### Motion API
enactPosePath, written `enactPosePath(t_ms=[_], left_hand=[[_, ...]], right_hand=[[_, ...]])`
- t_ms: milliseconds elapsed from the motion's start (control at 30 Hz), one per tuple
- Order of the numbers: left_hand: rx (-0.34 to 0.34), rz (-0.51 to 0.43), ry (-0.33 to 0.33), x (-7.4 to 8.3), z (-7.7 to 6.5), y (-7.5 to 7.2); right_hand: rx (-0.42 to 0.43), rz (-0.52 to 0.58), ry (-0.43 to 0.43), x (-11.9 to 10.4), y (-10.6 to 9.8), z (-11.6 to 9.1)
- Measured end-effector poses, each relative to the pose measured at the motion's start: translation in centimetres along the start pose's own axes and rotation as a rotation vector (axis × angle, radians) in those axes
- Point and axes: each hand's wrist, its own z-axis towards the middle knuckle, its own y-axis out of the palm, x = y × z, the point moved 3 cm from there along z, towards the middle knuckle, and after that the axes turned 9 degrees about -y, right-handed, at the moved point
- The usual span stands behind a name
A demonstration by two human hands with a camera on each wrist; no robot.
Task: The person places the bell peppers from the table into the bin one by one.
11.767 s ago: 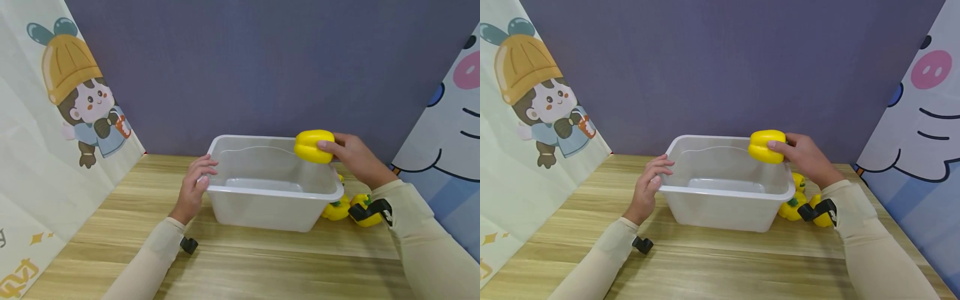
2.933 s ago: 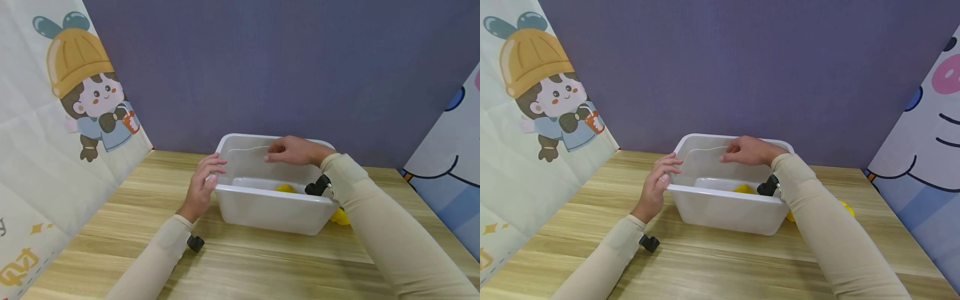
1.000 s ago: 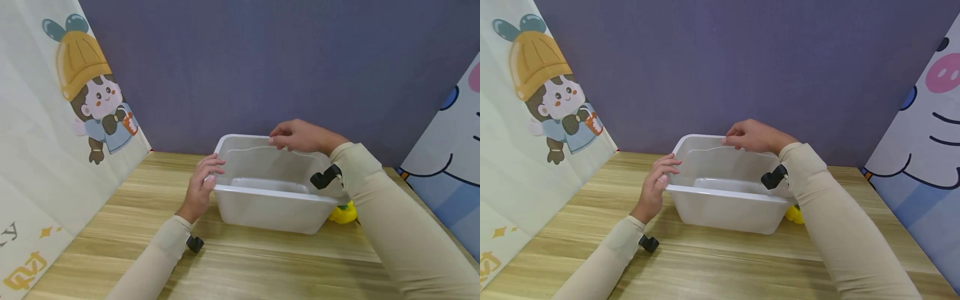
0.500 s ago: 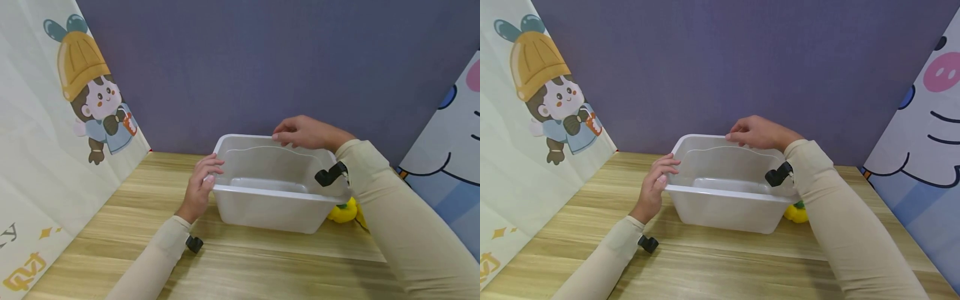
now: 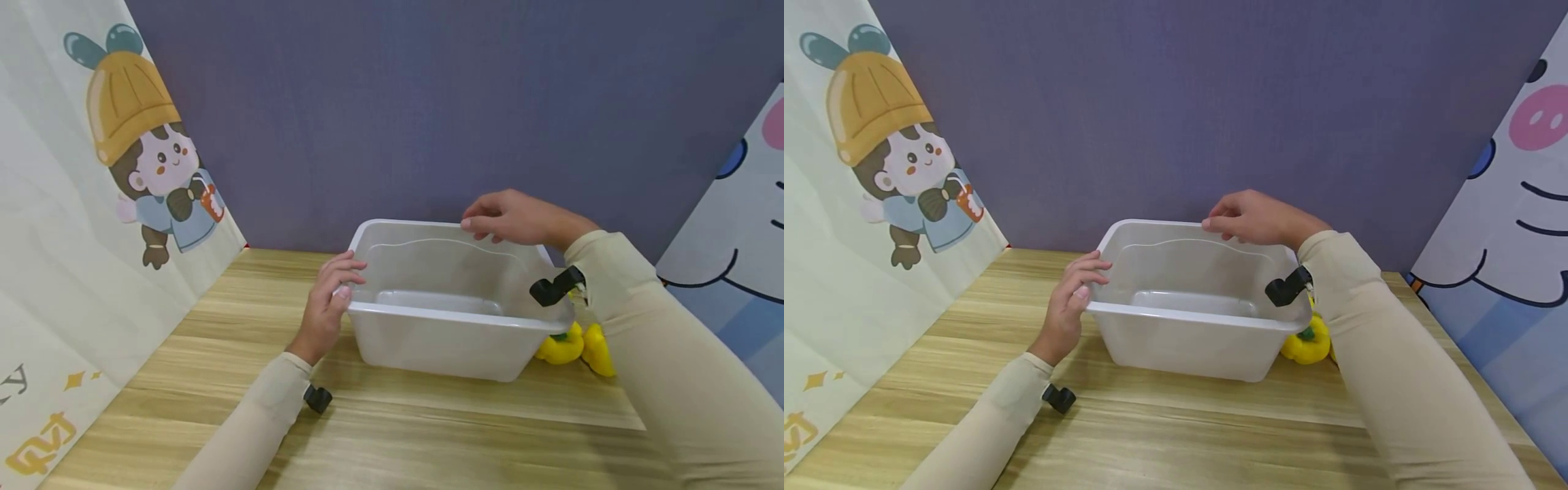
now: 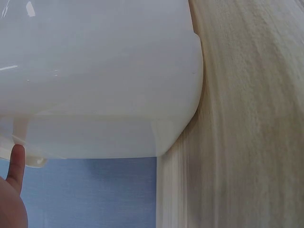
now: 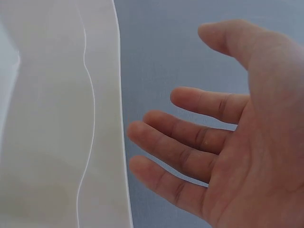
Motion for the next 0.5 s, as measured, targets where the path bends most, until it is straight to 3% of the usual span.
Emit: enactPosePath(t_ms=[500], left_hand=[[-0.004,0.018,-0.014,0.2,0.0,0.1]], right_hand=[[0.051,0.064,-0.017,1.5,-0.9,-2.4]])
